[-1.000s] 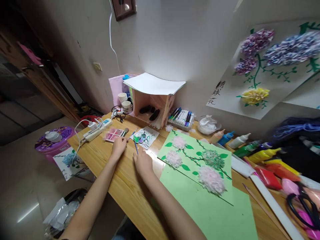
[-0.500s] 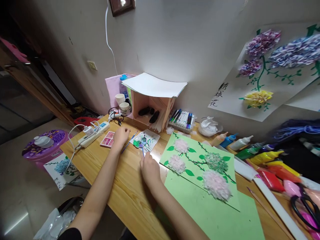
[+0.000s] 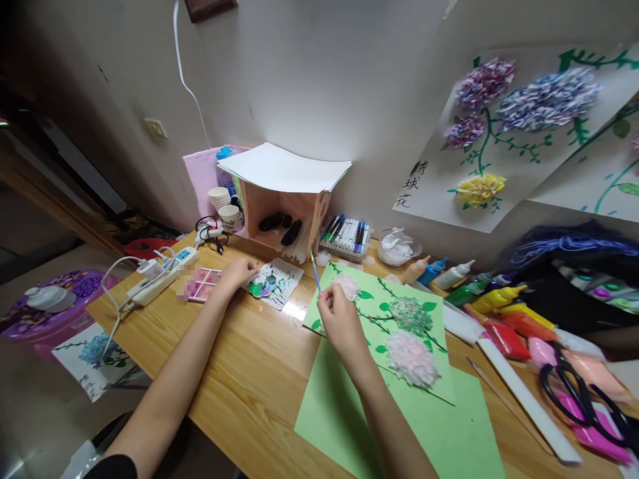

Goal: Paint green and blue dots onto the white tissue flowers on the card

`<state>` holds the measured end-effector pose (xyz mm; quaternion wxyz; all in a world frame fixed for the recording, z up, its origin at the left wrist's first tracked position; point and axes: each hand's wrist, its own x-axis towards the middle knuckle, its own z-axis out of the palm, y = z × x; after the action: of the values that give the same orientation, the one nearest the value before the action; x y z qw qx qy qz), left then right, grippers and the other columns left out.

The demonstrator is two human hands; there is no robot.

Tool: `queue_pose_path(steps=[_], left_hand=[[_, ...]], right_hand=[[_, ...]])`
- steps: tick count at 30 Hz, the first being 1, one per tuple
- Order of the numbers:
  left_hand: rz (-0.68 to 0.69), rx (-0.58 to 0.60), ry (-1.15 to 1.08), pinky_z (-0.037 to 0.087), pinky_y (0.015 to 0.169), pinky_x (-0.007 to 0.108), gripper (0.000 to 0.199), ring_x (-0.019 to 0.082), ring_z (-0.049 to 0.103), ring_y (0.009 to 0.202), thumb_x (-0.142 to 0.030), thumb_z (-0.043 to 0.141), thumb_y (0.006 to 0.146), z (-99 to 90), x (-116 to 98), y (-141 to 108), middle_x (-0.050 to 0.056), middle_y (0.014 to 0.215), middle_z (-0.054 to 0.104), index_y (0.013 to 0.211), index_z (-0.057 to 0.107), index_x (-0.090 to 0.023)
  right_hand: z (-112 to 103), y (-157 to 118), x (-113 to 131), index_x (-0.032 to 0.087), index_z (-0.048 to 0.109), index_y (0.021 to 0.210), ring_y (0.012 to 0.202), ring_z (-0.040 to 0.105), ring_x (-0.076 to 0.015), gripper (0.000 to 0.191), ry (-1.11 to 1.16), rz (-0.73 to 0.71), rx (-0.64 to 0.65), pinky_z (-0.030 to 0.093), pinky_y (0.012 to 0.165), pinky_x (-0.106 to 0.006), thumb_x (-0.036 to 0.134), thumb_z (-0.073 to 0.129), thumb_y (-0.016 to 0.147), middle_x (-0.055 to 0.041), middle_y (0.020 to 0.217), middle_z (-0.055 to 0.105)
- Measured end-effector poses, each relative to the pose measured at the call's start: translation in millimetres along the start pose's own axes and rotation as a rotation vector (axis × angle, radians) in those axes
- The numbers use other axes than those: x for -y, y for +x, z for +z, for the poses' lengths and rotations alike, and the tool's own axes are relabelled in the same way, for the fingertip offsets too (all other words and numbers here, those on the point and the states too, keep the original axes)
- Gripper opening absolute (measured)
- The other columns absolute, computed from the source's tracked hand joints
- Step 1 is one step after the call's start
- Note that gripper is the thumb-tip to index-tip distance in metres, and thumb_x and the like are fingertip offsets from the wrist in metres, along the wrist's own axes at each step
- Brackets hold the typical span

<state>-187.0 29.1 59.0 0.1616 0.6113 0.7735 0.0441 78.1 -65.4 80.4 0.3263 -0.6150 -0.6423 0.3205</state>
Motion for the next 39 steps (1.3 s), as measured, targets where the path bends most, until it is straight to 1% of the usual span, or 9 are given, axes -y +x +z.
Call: queue_pose_path(steps=[7,9,12,14,20,26,29,35,39], left_hand=[[0.032,0.017,0.009,0.046,0.075,0.029,0.012,0.028,0.069,0.097,-0.026,0.069,0.079,-3.0,-4.7,9.8,0.015,0.100,0.076,0.082,0.076,-0.016],[0.040,0.020,0.004,0.046,0.073,0.028,0.011,0.027,0.069,0.093,-0.024,0.068,0.078,-3.3,-4.5,8.2,0.014,0.095,0.076,0.080,0.075,-0.016],[0.046,0.019,-0.013,0.044,0.071,0.026,0.013,0.025,0.068,0.087,-0.024,0.063,0.081,-2.2,-1.5,3.0,0.010,0.086,0.076,0.075,0.073,-0.017],[0.041,0.016,-0.028,0.044,0.069,0.026,0.020,0.024,0.068,0.083,-0.025,0.058,0.084,-0.3,1.7,0.5,0.009,0.080,0.075,0.072,0.072,-0.017],[0.031,-0.016,-0.107,0.044,0.070,0.027,0.033,0.023,0.067,0.080,-0.030,0.048,0.091,7.8,8.8,6.8,0.011,0.080,0.075,0.074,0.072,-0.016],[0.167,-0.056,-0.251,0.047,0.079,0.026,0.035,0.021,0.068,0.093,-0.029,0.042,0.096,15.9,-1.0,24.5,0.009,0.104,0.076,0.100,0.075,-0.016],[0.250,-0.035,-0.299,0.048,0.084,0.026,0.035,0.020,0.068,0.096,-0.028,0.042,0.098,22.4,-8.0,34.9,0.008,0.105,0.075,0.100,0.074,-0.015],[0.269,-0.009,-0.323,0.052,0.091,0.042,0.028,0.020,0.066,0.098,-0.038,0.056,0.097,30.1,-7.7,48.8,0.008,0.106,0.069,0.103,0.066,-0.014],[0.263,0.002,-0.333,0.053,0.091,0.044,0.029,0.022,0.065,0.101,-0.039,0.058,0.096,30.7,-4.3,51.4,0.008,0.111,0.066,0.109,0.064,-0.014]], right_hand=[[-39.4,8.4,-8.7,0.024,0.044,0.077,0.052,0.051,-0.0143,0.025,0.064,-0.006,-0.148,0.037,0.054,-0.025,0.045,0.043,0.090,0.0034,0.059,0.053],[-32.4,8.7,-7.1,0.024,0.044,0.078,0.052,0.052,-0.0141,0.023,0.047,0.009,-0.075,0.037,0.054,-0.025,0.041,0.042,0.092,0.0032,0.060,0.055],[-3.2,8.4,-2.2,0.022,0.046,0.086,0.060,0.060,-0.0155,0.015,-0.121,0.062,0.077,0.038,0.058,-0.024,0.029,0.037,0.097,-0.0005,0.068,0.065],[21.0,8.7,2.0,0.019,0.049,0.097,0.076,0.067,-0.0191,0.016,-0.386,0.098,0.127,0.038,0.062,-0.026,0.024,0.034,0.099,-0.0083,0.087,0.072],[66.4,24.3,11.0,0.012,0.051,0.111,0.086,0.072,-0.0266,0.024,-0.515,0.099,0.188,0.042,0.064,-0.030,0.020,0.029,0.102,-0.0182,0.097,0.074],[69.0,40.7,14.4,0.011,0.055,0.111,0.091,0.072,-0.0281,0.024,-0.579,0.082,0.189,0.045,0.069,-0.032,0.019,0.035,0.101,-0.0208,0.102,0.073],[64.4,41.8,17.9,0.012,0.057,0.111,0.093,0.072,-0.0277,0.024,-0.601,0.080,0.163,0.045,0.070,-0.032,0.020,0.038,0.100,-0.0189,0.103,0.074],[60.0,41.9,23.3,0.016,0.062,0.104,0.093,0.072,-0.0262,0.022,-0.636,0.107,0.104,0.041,0.066,-0.029,0.020,0.041,0.098,-0.0136,0.099,0.075],[62.8,39.1,21.6,0.017,0.063,0.103,0.092,0.071,-0.0236,0.020,-0.652,0.116,0.072,0.038,0.065,-0.029,0.019,0.044,0.097,-0.0110,0.098,0.075]])
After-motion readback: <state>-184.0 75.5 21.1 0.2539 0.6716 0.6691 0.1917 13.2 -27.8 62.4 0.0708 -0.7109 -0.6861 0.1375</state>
